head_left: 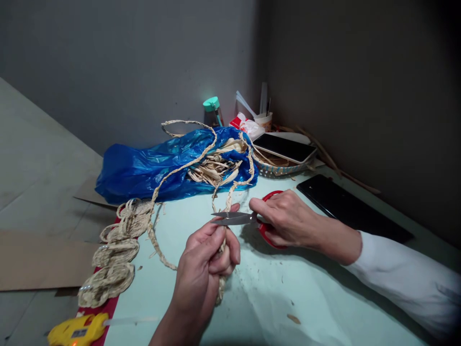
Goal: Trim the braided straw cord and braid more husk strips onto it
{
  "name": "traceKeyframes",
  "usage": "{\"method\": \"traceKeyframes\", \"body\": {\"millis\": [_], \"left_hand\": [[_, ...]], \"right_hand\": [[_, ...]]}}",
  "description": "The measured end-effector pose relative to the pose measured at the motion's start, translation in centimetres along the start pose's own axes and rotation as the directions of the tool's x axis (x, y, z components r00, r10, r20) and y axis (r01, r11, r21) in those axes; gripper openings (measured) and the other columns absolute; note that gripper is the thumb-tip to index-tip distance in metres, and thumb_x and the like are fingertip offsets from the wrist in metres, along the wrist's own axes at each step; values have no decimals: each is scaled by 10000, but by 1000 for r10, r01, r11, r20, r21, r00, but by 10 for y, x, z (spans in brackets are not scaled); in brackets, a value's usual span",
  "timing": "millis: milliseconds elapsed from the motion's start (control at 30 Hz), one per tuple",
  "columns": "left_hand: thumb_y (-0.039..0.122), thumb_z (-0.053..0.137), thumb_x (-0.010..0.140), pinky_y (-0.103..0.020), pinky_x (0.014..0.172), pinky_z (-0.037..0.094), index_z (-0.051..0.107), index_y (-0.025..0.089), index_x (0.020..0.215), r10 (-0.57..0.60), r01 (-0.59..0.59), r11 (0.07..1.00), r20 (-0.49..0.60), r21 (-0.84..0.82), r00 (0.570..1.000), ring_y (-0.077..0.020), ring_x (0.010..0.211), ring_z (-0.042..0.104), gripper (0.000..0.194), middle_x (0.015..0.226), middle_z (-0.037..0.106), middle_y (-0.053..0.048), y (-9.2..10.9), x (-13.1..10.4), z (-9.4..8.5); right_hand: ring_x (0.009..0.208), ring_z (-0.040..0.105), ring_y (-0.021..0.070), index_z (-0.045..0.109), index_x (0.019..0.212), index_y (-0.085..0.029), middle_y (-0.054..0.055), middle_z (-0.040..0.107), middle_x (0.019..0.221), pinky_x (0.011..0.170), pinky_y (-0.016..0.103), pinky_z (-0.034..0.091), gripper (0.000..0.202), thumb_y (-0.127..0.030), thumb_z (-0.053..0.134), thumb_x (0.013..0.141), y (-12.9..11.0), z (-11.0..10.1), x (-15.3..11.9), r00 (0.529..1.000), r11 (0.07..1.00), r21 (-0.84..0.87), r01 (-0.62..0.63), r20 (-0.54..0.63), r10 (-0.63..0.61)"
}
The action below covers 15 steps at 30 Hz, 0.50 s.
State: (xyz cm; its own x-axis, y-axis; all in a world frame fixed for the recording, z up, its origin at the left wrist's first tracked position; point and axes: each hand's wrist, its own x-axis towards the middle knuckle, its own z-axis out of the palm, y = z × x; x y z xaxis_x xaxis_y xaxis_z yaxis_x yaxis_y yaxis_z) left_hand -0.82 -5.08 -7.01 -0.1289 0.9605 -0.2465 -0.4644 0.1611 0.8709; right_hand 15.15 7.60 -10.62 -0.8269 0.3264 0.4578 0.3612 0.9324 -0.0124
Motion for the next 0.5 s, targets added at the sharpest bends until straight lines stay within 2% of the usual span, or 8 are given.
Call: {"method": "traceKeyframes", "body": {"millis": [133, 233, 367, 500], "left_hand": [[224, 516, 925, -179, 430, 149, 641, 114, 1004, 1, 0, 1000, -33, 22, 999, -25, 433, 148, 184, 587, 547, 17, -1, 1, -1], [221, 521, 921, -177, 431, 143, 628, 107, 1063, -2, 3, 1000, -37, 19, 999, -24, 438, 138, 211, 579, 524, 29, -2, 3, -3], [220, 540, 913, -171, 425, 120, 630, 111, 1051, -9, 9, 1000, -34, 6, 999, -29, 452, 129, 198, 568, 464, 50, -3, 6, -5], [229, 536, 915, -173, 424, 110, 646, 109, 927, 10, -9, 999, -19, 36, 1000, -29, 456, 125, 163, 556, 437, 53, -4, 7, -7]], "right_hand": [[424, 345, 136, 464, 759, -194, 10, 529, 518, 501, 302, 118, 60, -166, 425, 724, -1, -2, 0, 999, 999, -33, 2, 34, -1], [427, 371, 143, 478, 789, -184, 24, 556, 534, 503, 305, 117, 75, -164, 423, 741, -3, -2, 0, 994, 999, -31, -16, 106, 19], [422, 373, 147, 488, 821, -178, 23, 554, 532, 499, 305, 111, 89, -168, 422, 763, -4, -1, 0, 987, 999, -24, -25, 157, 29], [434, 388, 150, 504, 853, -171, 25, 550, 546, 500, 307, 110, 112, -153, 425, 776, -1, -2, 1, 983, 999, -27, -33, 181, 38]]}}
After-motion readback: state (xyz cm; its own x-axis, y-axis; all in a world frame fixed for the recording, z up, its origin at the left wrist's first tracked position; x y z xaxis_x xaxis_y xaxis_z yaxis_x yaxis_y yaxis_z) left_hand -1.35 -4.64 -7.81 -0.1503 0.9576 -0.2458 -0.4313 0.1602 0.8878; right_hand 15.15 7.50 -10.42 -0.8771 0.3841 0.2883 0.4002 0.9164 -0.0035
